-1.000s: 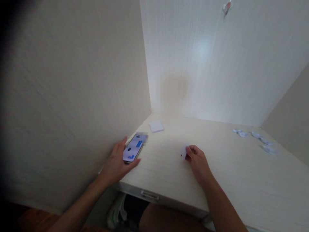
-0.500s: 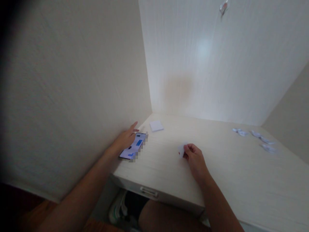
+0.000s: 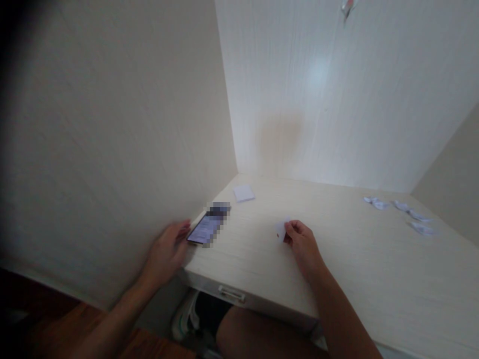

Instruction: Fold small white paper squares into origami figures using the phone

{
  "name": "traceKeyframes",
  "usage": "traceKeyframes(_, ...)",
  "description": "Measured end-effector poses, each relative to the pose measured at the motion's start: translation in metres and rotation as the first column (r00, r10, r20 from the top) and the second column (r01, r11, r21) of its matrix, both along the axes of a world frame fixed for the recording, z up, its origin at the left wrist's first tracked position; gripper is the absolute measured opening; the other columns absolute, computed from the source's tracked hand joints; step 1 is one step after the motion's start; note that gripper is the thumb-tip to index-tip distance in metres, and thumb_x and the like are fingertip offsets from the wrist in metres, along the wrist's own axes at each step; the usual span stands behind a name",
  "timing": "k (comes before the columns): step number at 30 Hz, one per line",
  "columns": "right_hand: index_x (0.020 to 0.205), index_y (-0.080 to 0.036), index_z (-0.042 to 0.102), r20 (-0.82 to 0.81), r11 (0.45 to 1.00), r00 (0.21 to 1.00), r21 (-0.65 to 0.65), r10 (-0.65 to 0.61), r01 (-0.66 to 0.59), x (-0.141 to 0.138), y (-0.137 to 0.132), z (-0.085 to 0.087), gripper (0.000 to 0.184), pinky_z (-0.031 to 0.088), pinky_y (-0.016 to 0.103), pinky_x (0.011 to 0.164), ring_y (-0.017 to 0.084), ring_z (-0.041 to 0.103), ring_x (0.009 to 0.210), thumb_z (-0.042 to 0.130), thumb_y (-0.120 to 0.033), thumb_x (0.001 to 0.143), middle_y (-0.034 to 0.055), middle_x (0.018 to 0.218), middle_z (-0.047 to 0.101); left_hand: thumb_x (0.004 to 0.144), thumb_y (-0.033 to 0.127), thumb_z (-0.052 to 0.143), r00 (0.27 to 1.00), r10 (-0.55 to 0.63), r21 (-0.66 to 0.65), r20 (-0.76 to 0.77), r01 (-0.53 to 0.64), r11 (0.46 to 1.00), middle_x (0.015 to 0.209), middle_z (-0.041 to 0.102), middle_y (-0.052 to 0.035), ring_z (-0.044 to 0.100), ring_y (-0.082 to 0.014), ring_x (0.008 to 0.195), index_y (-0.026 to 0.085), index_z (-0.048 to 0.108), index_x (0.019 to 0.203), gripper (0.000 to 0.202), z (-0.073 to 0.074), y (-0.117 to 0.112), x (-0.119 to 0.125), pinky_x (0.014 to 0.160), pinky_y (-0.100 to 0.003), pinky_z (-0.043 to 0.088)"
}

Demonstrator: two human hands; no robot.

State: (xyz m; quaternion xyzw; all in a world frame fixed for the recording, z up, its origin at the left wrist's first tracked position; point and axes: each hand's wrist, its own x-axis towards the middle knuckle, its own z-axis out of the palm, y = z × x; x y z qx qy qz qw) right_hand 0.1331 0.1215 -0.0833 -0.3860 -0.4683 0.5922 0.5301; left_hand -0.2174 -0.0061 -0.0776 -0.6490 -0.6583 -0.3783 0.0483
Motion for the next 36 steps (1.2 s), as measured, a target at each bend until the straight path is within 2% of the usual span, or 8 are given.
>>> traceKeyframes(4, 0.072, -0.024, 0.066, 0.017, 1.0, 1.0, 0.016, -0.007, 0.006, 0.0, 0.001, -0.003, 0.035, 0.051, 0.038, 0.073, 0.022, 0.061, 0.071, 0.08, -0.057, 0.071, 0.0043, 0.073, 0.067, 0.095, 0.025, 0.05, 0.994, 0.032, 0.09, -0.106, -0.022, 0.996, 0.121, 0.063, -0.0121, 0.063, -0.0278, 0.113, 0.02, 0.062, 0.116, 0.025, -0.01, -0.018, 0.003, 0.105, -0.05, 0.052)
traceKeyframes(8, 0.071, -0.024, 0.065, 0.031, 1.0, 0.999, 0.02, -0.008, 0.007, 0.001, 0.003, -0.002, 0.037, 0.051, 0.037, 0.071, 0.022, 0.061, 0.07, 0.08, -0.057, 0.07, 0.0045, 0.071, 0.067, 0.095, 0.026, 0.053, 0.99, 0.027, 0.144, -0.14, -0.006, 0.989, 0.12, 0.063, -0.0108, 0.064, -0.0266, 0.112, 0.021, 0.065, 0.108, 0.018, -0.015, -0.019, 0.004, 0.102, -0.047, 0.053)
traceKeyframes(12, 0.068, -0.023, 0.065, 0.011, 1.0, 1.0, 0.005, -0.013, 0.013, 0.0, 0.002, 0.001, 0.039, 0.052, 0.037, 0.071, 0.022, 0.061, 0.069, 0.083, -0.058, 0.065, 0.004, 0.069, 0.066, 0.096, 0.028, 0.055, 0.988, 0.004, 0.128, -0.157, 0.016, 0.992, 0.124, 0.059, -0.0112, 0.062, -0.0264, 0.114, 0.021, 0.067, 0.108, 0.019, -0.016, -0.017, 0.005, 0.102, -0.045, 0.054)
traceKeyframes(16, 0.068, -0.023, 0.065, 0.016, 1.0, 1.0, 0.009, -0.008, 0.008, 0.0, 0.001, 0.003, 0.041, 0.052, 0.037, 0.071, 0.022, 0.061, 0.068, 0.084, -0.059, 0.064, 0.004, 0.068, 0.066, 0.097, 0.029, 0.053, 0.98, -0.019, 0.034, -0.198, 0.026, 0.999, 0.136, 0.051, -0.0126, 0.059, -0.0277, 0.121, 0.022, 0.066, 0.121, 0.028, -0.014, -0.016, 0.005, 0.106, -0.048, 0.053)
traceKeyframes(19, 0.068, -0.023, 0.064, 0.019, 1.0, 1.0, 0.011, -0.012, 0.012, -0.001, 0.002, 0.003, 0.042, 0.052, 0.037, 0.071, 0.021, 0.06, 0.068, 0.083, -0.06, 0.064, 0.0041, 0.068, 0.066, 0.097, 0.031, 0.053, 0.977, -0.038, -0.015, -0.21, 0.035, 0.999, 0.142, 0.047, -0.0131, 0.058, -0.0287, 0.123, 0.022, 0.066, 0.121, 0.029, -0.012, -0.015, 0.005, 0.107, -0.05, 0.052)
traceKeyframes(23, 0.069, -0.023, 0.064, 0.019, 1.0, 1.0, 0.011, -0.01, 0.01, -0.001, 0.002, 0.002, 0.042, 0.052, 0.038, 0.071, 0.021, 0.061, 0.068, 0.082, -0.06, 0.064, 0.0036, 0.068, 0.065, 0.095, 0.032, 0.055, 0.984, -0.024, 0.027, -0.179, 0.029, 0.999, 0.143, 0.047, -0.0138, 0.059, -0.0292, 0.122, 0.021, 0.063, 0.121, 0.029, -0.011, -0.015, 0.003, 0.105, -0.051, 0.053)
traceKeyframes(30, 0.067, -0.022, 0.065, -0.015, 1.0, 1.0, 0.006, -0.009, 0.009, -0.002, 0.003, 0.001, 0.041, 0.052, 0.037, 0.071, 0.021, 0.061, 0.068, 0.084, -0.059, 0.062, 0.0038, 0.069, 0.066, 0.093, 0.035, 0.06, 0.987, 0.019, 0.118, -0.162, 0.0, 0.993, 0.133, 0.053, -0.0126, 0.062, -0.0278, 0.116, 0.021, 0.067, 0.104, 0.02, -0.012, -0.016, 0.002, 0.103, -0.048, 0.055)
traceKeyframes(36, 0.067, -0.022, 0.066, -0.027, 1.0, 1.0, -0.003, -0.008, 0.008, -0.002, 0.002, 0.003, 0.042, 0.051, 0.036, 0.07, 0.021, 0.061, 0.07, 0.085, -0.059, 0.061, 0.0039, 0.07, 0.067, 0.095, 0.04, 0.057, 0.981, -0.019, 0.009, -0.192, 0.021, 1.0, 0.142, 0.046, -0.0127, 0.062, -0.0277, 0.119, 0.022, 0.069, 0.112, 0.028, -0.009, -0.01, 0.001, 0.108, -0.048, 0.051)
